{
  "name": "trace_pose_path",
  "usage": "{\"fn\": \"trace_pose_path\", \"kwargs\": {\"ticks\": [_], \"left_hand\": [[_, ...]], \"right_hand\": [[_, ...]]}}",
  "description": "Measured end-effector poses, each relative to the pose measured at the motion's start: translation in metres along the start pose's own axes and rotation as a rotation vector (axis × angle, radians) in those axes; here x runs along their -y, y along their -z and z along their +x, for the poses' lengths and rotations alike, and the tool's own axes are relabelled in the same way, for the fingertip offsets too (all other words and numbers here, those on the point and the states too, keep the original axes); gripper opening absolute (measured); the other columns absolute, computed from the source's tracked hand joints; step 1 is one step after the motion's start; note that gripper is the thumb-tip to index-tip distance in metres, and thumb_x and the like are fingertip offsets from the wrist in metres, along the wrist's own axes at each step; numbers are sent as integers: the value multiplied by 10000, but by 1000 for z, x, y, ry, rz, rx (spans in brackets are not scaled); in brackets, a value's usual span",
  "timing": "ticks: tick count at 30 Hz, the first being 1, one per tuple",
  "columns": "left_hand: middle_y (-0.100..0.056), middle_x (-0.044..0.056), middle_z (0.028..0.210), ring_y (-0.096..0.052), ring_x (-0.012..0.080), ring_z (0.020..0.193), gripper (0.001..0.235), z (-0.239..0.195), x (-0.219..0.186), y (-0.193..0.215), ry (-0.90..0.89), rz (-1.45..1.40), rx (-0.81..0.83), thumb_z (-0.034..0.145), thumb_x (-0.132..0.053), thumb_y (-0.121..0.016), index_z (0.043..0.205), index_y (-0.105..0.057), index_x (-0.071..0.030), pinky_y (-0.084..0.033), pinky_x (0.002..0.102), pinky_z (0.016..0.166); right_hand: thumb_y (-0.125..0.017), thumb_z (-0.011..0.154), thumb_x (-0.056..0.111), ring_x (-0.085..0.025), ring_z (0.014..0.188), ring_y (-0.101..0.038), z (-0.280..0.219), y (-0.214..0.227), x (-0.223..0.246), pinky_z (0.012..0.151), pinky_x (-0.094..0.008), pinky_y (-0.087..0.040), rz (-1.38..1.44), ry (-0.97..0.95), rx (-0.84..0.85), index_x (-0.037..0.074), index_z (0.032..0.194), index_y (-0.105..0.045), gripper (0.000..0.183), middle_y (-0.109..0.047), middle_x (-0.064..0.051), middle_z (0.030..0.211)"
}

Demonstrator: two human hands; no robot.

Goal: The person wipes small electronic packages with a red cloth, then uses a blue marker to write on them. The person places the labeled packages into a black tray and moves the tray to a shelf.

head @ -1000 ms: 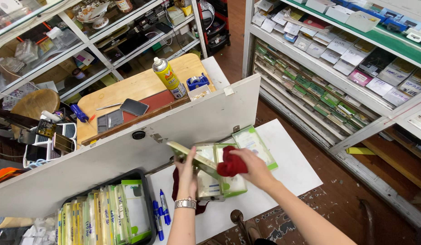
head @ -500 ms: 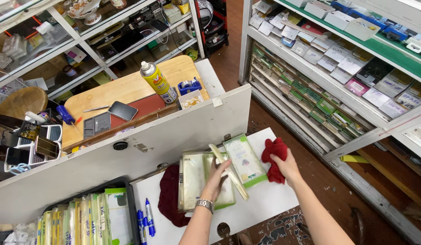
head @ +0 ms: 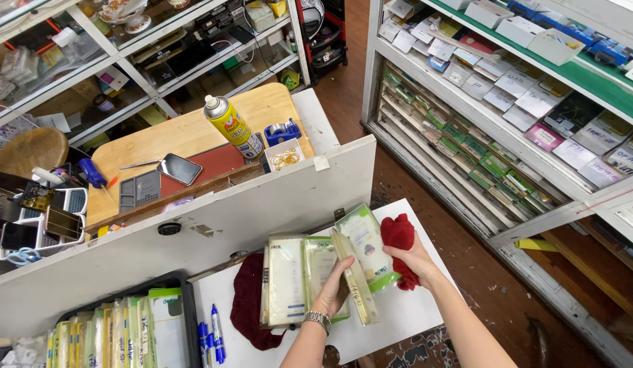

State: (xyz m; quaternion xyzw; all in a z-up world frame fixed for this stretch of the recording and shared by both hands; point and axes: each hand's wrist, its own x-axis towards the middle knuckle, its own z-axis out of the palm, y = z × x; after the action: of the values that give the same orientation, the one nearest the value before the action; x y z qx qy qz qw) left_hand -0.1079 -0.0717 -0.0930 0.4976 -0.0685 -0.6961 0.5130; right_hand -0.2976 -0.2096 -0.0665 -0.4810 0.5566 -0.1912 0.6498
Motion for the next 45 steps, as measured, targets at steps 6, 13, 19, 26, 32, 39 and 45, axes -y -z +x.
{"fn": "trace_pose_path", "kwargs": {"ticks": [6, 13, 19, 26, 32, 39, 45], "left_hand": [[-495, 117, 1518, -524, 252, 1373, 1176, -4, -18, -8, -22, 227, 1, 682, -506, -793, 1609, -144, -190, -434, 441, 1135], [-378, 221, 1594, -215, 494, 1490, 1304, 22, -7, -48, -158, 941, -332, 695, -524, -884, 1633, -81, -105, -271, 514, 1223], [-254, 355, 1569, -225, 450, 1496, 1138, 41, 5, -64, -245, 977, -547, 868, -612, -773, 1591, -161, 20, -264, 492, 1198], [-703, 183, 1279, -648, 243, 1150, 487, -24, -26, -65, -493, 335, -114, 966, -257, -620, 1348, -613, 46, -492, 339, 987], [-734, 238, 1056, -725, 288, 916, 526, -89, -68, -54, -633, 763, -375, 916, -59, -571, 1440, -534, -68, -545, 390, 833], [-688, 293, 939, -666, 406, 817, 655, -121, -67, -48, -745, 1084, -381, 835, 66, -549, 1475, -488, -57, -514, 500, 750], [-725, 190, 970, -666, 295, 759, 596, -131, -58, -6, -455, 885, -265, 926, -45, -556, 1514, -517, -134, -536, 458, 731]], "right_hand": [[-812, 725, 124, -222, 1047, -652, 3, 44, 2, 881, -386, -542, 63, 125, -124, 98, 1395, -512, 735, -673, -106, 1238], [-741, 866, 223, -235, 1018, -687, -6, 86, -19, 846, -399, -577, 678, -83, -61, 45, 1310, -593, 500, -697, -116, 1186], [-742, 860, 236, -237, 955, -707, -21, 58, -36, 834, -409, -584, 791, -155, 131, 36, 1267, -633, 466, -725, -123, 1118], [-744, 904, 237, -201, 1137, -606, -37, -15, 5, 930, -377, -519, 581, -6, 118, 34, 1445, -543, 612, -633, -102, 1308], [-642, 946, 346, -242, 1240, -602, -73, -77, 56, 977, -397, -514, 753, 283, 80, 72, 1520, -423, 673, -604, -106, 1396], [-725, 847, 74, -267, 1286, -574, -77, -142, 89, 1074, -381, -455, 137, 746, -253, 99, 1528, -329, 788, -561, -151, 1403], [-709, 933, 125, -252, 1198, -637, -8, -79, 95, 1001, -398, -542, 513, 617, -402, 59, 1427, -429, 571, -634, -109, 1325]]}}
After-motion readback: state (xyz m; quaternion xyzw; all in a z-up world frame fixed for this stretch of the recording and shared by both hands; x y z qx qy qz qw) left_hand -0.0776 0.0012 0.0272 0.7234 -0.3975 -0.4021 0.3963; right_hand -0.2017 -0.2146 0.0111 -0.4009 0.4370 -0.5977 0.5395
